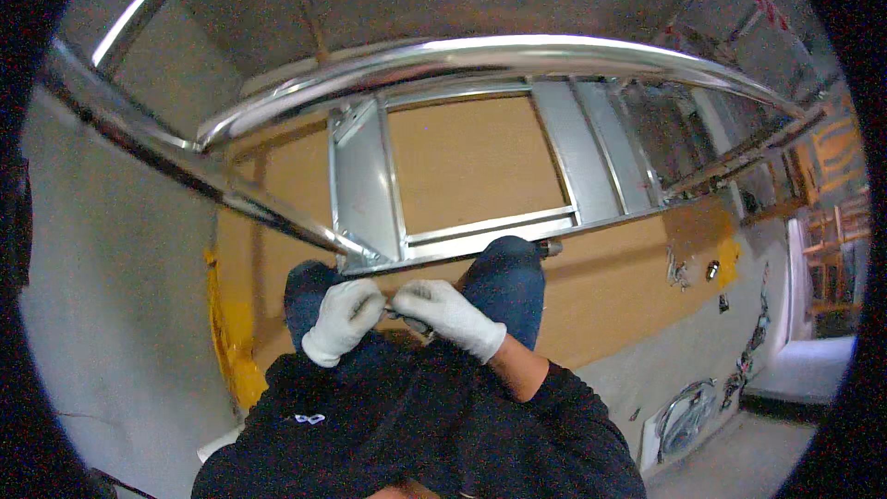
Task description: The person assembles a metal frame by inserting and tightening screws into joints using a screwdriver. They work on multiple connection points, aligning metal tubes and securing them to a base structure.
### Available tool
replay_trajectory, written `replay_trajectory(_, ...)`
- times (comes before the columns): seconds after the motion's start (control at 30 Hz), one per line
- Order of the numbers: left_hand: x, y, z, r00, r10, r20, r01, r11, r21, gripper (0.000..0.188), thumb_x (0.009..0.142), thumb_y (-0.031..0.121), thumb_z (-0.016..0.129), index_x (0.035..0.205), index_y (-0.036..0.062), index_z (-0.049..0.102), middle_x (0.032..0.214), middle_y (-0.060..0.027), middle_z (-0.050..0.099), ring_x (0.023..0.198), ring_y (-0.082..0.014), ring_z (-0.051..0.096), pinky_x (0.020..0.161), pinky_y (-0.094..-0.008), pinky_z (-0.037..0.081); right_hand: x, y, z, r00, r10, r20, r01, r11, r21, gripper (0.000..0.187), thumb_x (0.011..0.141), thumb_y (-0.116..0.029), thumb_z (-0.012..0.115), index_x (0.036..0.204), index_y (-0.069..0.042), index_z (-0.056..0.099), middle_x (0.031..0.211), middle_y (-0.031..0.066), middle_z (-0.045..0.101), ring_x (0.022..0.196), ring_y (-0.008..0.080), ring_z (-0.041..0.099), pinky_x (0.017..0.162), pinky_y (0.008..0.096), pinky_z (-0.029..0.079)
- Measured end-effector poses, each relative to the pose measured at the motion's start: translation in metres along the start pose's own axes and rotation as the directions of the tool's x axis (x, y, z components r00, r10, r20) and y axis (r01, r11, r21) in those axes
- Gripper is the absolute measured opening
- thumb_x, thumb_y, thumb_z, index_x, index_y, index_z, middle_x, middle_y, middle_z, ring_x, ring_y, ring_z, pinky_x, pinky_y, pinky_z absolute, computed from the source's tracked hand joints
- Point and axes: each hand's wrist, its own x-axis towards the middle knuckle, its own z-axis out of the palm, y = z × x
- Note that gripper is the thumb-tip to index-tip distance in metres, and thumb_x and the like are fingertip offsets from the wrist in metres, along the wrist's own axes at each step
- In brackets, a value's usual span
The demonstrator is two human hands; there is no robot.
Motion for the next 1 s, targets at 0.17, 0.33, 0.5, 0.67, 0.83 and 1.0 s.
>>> replay_trajectory(0.17, 0.015, 0.002, -0.009, 0.998, 0.003, -0.056, -0.004, 1.000, -0.029, 0.011, 0.078, 0.013, 0.056, 0.074, 0.0031, 0.056, 0.067, -0.0142, 0.055, 0.066, -0.0343, 0.056, 0.059, -0.0404, 0.042, 0.017, 0.010, -0.019, 0.895, -0.444, 0.038, 0.443, 0.878, -0.184, 0.040, 0.082, -0.032, 0.065, 0.106, -0.003, 0.054, 0.077, 0.0001, 0.053, 0.067, 0.0067, 0.048, 0.057, 0.0213, 0.041)
replay_trajectory(0.33, 0.025, 0.012, -0.009, 0.995, 0.102, -0.014, -0.102, 0.995, -0.002, 0.010, 0.077, 0.010, 0.057, 0.071, 0.0027, 0.053, 0.064, -0.0138, 0.053, 0.062, -0.0332, 0.055, 0.056, -0.0394, 0.041, 0.003, -0.008, -0.019, 0.990, -0.138, 0.016, 0.139, 0.989, -0.052, 0.034, 0.090, -0.035, 0.054, 0.088, -0.001, 0.059, 0.069, -0.0031, 0.049, 0.062, 0.0059, 0.043, 0.054, 0.0216, 0.036)
replay_trajectory(0.5, 0.026, 0.014, -0.012, 0.995, 0.099, -0.024, -0.099, 0.995, -0.012, 0.009, 0.077, 0.007, 0.055, 0.070, 0.0021, 0.052, 0.063, -0.0139, 0.053, 0.059, -0.0336, 0.054, 0.054, -0.0391, 0.040, 0.004, -0.007, -0.019, 0.933, -0.344, 0.107, 0.359, 0.916, -0.179, 0.040, 0.081, -0.021, 0.060, 0.114, 0.001, 0.053, 0.083, 0.0010, 0.056, 0.072, 0.0067, 0.049, 0.060, 0.0211, 0.041)
replay_trajectory(0.67, 0.022, 0.019, -0.014, 0.996, 0.093, -0.002, -0.093, 0.995, 0.018, 0.008, 0.077, 0.005, 0.054, 0.070, 0.0018, 0.051, 0.063, -0.0146, 0.052, 0.059, -0.0346, 0.053, 0.054, -0.0391, 0.040, -0.005, -0.017, -0.009, 0.972, -0.213, 0.098, 0.209, 0.977, 0.050, 0.031, 0.092, -0.034, 0.048, 0.096, -0.005, 0.057, 0.058, -0.0080, 0.036, 0.052, 0.0034, 0.036, 0.045, 0.0208, 0.029)
replay_trajectory(0.83, 0.018, 0.012, -0.017, 0.994, 0.109, -0.018, -0.109, 0.994, 0.008, 0.008, 0.077, 0.005, 0.054, 0.070, 0.0025, 0.051, 0.063, -0.0138, 0.051, 0.060, -0.0337, 0.053, 0.055, -0.0392, 0.039, -0.003, -0.009, -0.011, 0.940, -0.322, 0.115, 0.336, 0.933, -0.127, 0.043, 0.086, -0.040, 0.056, 0.105, -0.001, 0.056, 0.070, -0.0051, 0.044, 0.057, 0.0029, 0.040, 0.047, 0.0186, 0.032)
replay_trajectory(1.0, 0.017, 0.011, -0.014, 0.995, 0.097, -0.015, -0.098, 0.995, -0.037, 0.011, 0.079, 0.009, 0.054, 0.070, 0.0024, 0.051, 0.064, -0.0147, 0.051, 0.062, -0.0341, 0.052, 0.056, -0.0400, 0.039, 0.006, 0.002, -0.010, 0.965, -0.262, 0.028, 0.263, 0.962, -0.069, 0.039, 0.088, -0.042, 0.053, 0.090, -0.003, 0.060, 0.062, -0.0033, 0.046, 0.051, 0.0057, 0.042, 0.041, 0.0222, 0.032)
